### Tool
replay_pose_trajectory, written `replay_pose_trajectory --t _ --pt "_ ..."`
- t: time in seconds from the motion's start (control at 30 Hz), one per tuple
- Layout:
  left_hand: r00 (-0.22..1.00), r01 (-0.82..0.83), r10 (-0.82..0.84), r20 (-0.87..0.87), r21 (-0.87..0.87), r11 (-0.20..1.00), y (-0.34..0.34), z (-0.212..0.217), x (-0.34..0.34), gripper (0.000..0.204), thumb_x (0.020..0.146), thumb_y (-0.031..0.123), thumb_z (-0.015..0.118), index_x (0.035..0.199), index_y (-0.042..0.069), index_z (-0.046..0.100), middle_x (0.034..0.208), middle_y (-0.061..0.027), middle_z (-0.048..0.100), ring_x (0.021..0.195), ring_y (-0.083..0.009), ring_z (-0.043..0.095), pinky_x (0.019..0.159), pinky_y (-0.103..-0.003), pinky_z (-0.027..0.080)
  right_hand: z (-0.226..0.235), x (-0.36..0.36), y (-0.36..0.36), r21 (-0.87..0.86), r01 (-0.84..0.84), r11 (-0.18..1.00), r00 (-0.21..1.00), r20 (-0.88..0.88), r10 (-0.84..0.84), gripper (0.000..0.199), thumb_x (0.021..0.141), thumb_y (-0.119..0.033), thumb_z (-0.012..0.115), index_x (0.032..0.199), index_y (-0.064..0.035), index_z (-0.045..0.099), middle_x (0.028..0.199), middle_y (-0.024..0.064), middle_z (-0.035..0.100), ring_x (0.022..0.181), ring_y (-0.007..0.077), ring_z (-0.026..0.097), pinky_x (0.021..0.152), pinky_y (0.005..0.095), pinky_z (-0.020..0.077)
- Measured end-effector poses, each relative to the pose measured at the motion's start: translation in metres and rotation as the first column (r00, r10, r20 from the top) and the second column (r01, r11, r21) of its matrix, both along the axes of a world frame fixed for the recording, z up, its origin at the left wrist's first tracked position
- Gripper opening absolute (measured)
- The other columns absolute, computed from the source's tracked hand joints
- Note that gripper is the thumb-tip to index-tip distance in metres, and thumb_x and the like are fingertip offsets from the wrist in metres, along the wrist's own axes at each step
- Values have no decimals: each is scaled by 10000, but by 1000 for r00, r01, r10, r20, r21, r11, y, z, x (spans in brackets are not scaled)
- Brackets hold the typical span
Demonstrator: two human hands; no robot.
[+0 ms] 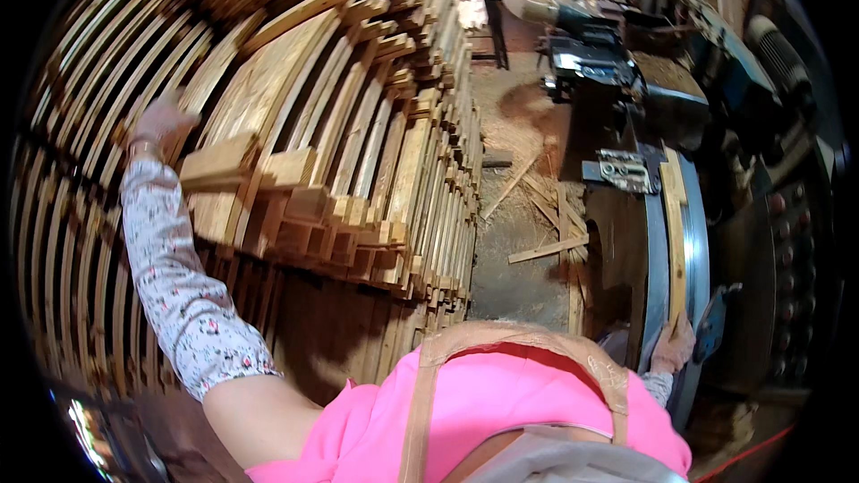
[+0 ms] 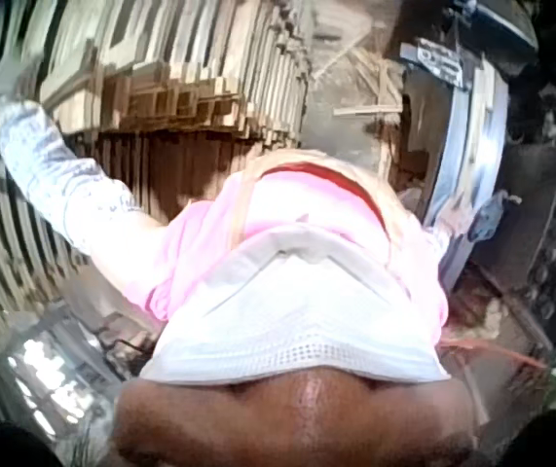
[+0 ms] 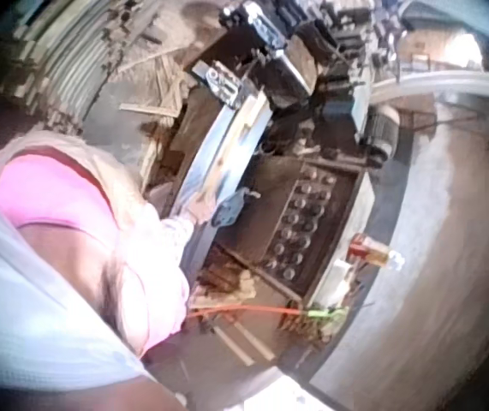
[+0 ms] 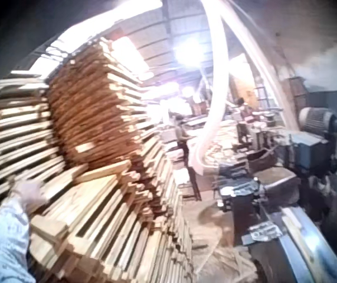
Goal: The person repeatedly picks up thin wooden strips from a large stack and feeds them into a woodworking machine. The strips are processed by the machine and then placed onto a growing pile of finished pieces.
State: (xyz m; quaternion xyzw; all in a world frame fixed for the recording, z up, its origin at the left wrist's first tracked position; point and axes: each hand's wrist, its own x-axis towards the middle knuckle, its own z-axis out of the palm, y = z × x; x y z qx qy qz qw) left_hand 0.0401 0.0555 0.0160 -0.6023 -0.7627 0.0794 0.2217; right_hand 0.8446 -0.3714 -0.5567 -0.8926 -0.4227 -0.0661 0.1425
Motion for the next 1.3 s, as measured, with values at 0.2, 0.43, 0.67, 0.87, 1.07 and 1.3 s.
replay_pose_trajectory --t 0.2,0.43,0.67,0.87,1.07,1.3 --pt "985 91 -86 -148 25 996 13 -38 -71 612 858 218 711 1430 35 590 1331 -262 664 1237 -429 630 1090 -471 507 24 -36 -43 -2 182 983 983 22 -182 520 901 -260 722 1396 -136 622 1343 138 668 1212 381 610 1038 489 492" --pt "992 129 -129 -6 55 990 -32 -4 34 728 920 50 658 1603 139 424 1195 -155 686 1018 -247 688 923 -360 578 25 33 134 36 28 999 995 99 -32 502 897 -323 715 1374 -197 621 1219 83 710 1161 311 642 965 468 525" --pt "387 890 -796 -465 -37 454 -32 10 241 741 874 13 669 1562 209 475 1271 -67 711 1094 -270 699 940 -395 559 39 64 261 446 134 885 896 -435 83 710 852 -358 804 1497 -170 573 1370 142 674 1301 335 598 1116 432 464" --pt "-137 907 -833 -536 -407 113 -21 -85 418 541 1015 194 632 1531 192 470 1279 -61 622 1047 -189 649 971 -396 548 227 -61 240 615 -731 296 608 390 691 859 759 -385 890 1524 -226 533 1424 152 613 1353 366 552 1160 502 422" --pt "-133 902 -912 -388 -429 51 -44 -122 534 741 992 501 663 1631 271 368 1630 -57 443 1490 -256 429 1281 -473 295 112 -42 83 584 -348 734 889 -43 456 569 791 -154 774 1344 -65 669 1133 178 706 1049 397 646 946 498 505" --pt "229 881 -812 -538 -240 408 31 -52 459 770 965 369 718 1635 268 351 1602 -29 467 1436 -244 474 1210 -412 419 52 -63 -94 -63 183 981 982 57 -179 564 905 -304 703 1449 -201 594 1363 87 657 1165 348 623 985 477 510"
